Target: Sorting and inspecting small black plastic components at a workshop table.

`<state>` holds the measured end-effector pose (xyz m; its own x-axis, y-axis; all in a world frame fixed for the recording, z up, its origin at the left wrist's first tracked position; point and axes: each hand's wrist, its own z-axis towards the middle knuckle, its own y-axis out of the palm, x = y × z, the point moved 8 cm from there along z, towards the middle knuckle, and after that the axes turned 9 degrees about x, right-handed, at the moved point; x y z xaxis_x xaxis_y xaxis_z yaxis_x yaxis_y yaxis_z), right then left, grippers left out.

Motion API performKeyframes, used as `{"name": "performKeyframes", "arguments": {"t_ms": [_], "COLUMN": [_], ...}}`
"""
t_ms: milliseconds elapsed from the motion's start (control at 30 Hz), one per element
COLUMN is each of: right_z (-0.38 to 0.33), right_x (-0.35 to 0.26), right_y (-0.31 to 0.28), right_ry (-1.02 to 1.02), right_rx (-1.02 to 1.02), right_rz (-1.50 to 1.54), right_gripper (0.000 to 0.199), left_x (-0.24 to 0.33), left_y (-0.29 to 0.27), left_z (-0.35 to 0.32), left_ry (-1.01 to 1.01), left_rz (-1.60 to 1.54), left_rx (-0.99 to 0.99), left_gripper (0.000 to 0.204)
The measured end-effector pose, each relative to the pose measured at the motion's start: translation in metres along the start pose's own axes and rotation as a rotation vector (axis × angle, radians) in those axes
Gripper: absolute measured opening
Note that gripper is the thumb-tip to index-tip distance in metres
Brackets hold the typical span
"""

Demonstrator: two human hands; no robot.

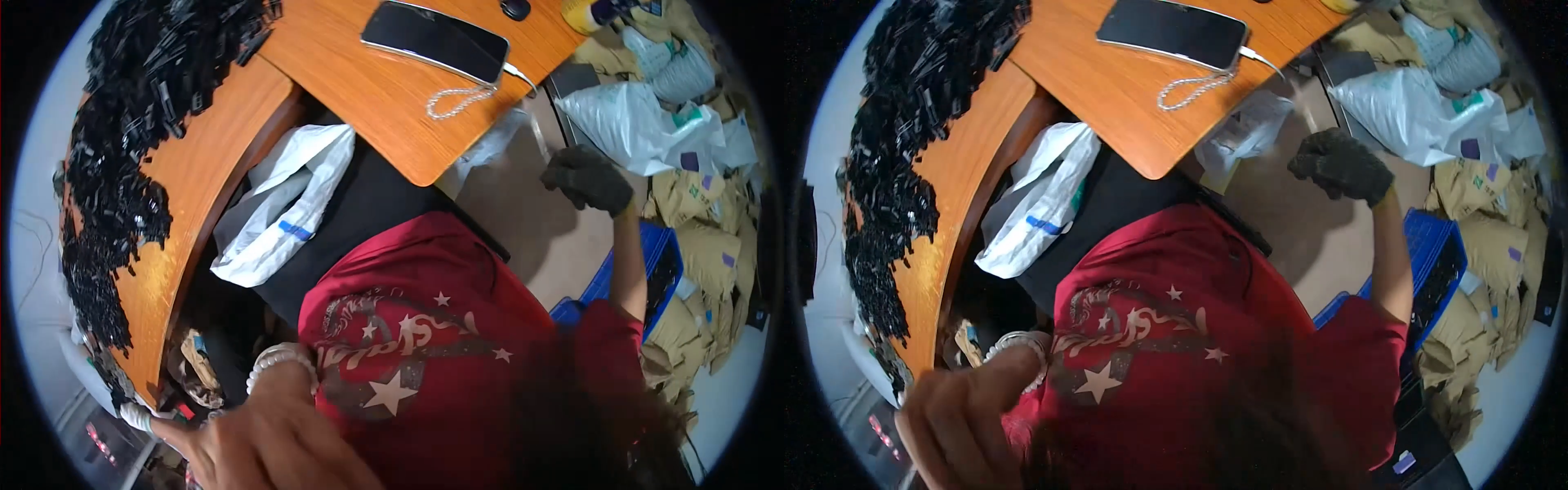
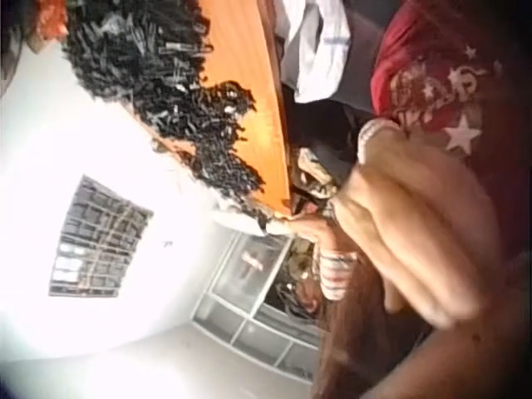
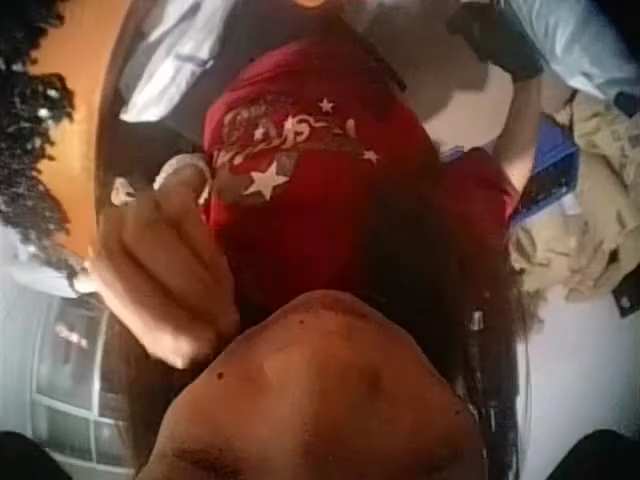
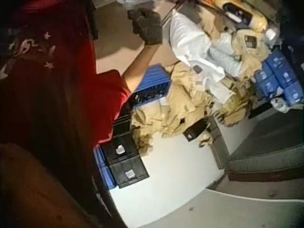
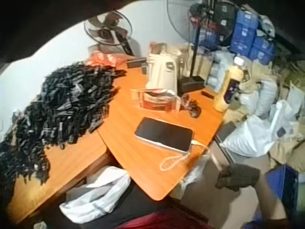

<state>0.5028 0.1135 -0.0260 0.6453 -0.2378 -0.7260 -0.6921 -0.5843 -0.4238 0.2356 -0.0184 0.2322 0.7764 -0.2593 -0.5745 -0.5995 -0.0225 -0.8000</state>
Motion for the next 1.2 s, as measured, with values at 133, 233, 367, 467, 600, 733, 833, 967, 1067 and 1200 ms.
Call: {"name": "performKeyframes", "arguments": {"t_ms": [133, 233, 367, 467, 600, 733, 833, 967, 1067, 1200], "right_z": [0.071, 0.143, 0.219, 0.226, 0.194, 0.207, 0.212, 0.223, 0.224, 0.219], "right_x": [0.078, 0.116, 0.196, 0.213, 0.105, 0.145, 0.193, 0.188, 0.235, 0.257], "right_y": [0.024, 0.069, 0.069, 0.065, 0.073, 0.065, 0.067, 0.072, 0.067, 0.035], "right_ry": [0.243, -0.385, -0.452, -0.370, -0.472, 0.023, -0.081, -0.016, 0.386, 0.135], "right_rx": [0.038, -0.025, 0.162, 0.185, 0.261, 0.046, 0.172, 0.348, 0.299, 0.588], "right_rz": [-0.140, -0.964, -0.659, -0.663, -0.930, -0.917, -0.834, -0.318, 0.167, 0.815], "right_gripper": [0.015, 0.018, 0.023, 0.020, 0.020, 0.031, 0.024, 0.011, 0.010, 0.016], "left_x": [-0.032, -0.001, 0.001, -0.003, -0.005, -0.022, -0.028, -0.034, -0.043, -0.059], "left_y": [0.029, 0.022, 0.029, 0.030, 0.034, 0.038, 0.043, 0.055, 0.059, 0.067], "left_z": [0.001, 0.003, 0.003, -0.002, -0.001, -0.014, -0.015, -0.017, -0.017, -0.017], "left_ry": [-0.595, -0.884, -0.836, -0.893, -0.778, -0.680, -0.710, -0.687, -0.713, -0.678], "left_rz": [1.917, 2.878, 2.778, 2.729, 2.760, 2.821, 2.757, 2.810, 2.802, 2.840], "left_rx": [-0.443, -0.638, -0.543, -0.338, -0.479, -0.841, -0.768, -0.874, -0.906, -0.864], "left_gripper": [0.014, 0.007, 0.010, 0.012, 0.017, 0.070, 0.083, 0.077, 0.072, 0.057]}}
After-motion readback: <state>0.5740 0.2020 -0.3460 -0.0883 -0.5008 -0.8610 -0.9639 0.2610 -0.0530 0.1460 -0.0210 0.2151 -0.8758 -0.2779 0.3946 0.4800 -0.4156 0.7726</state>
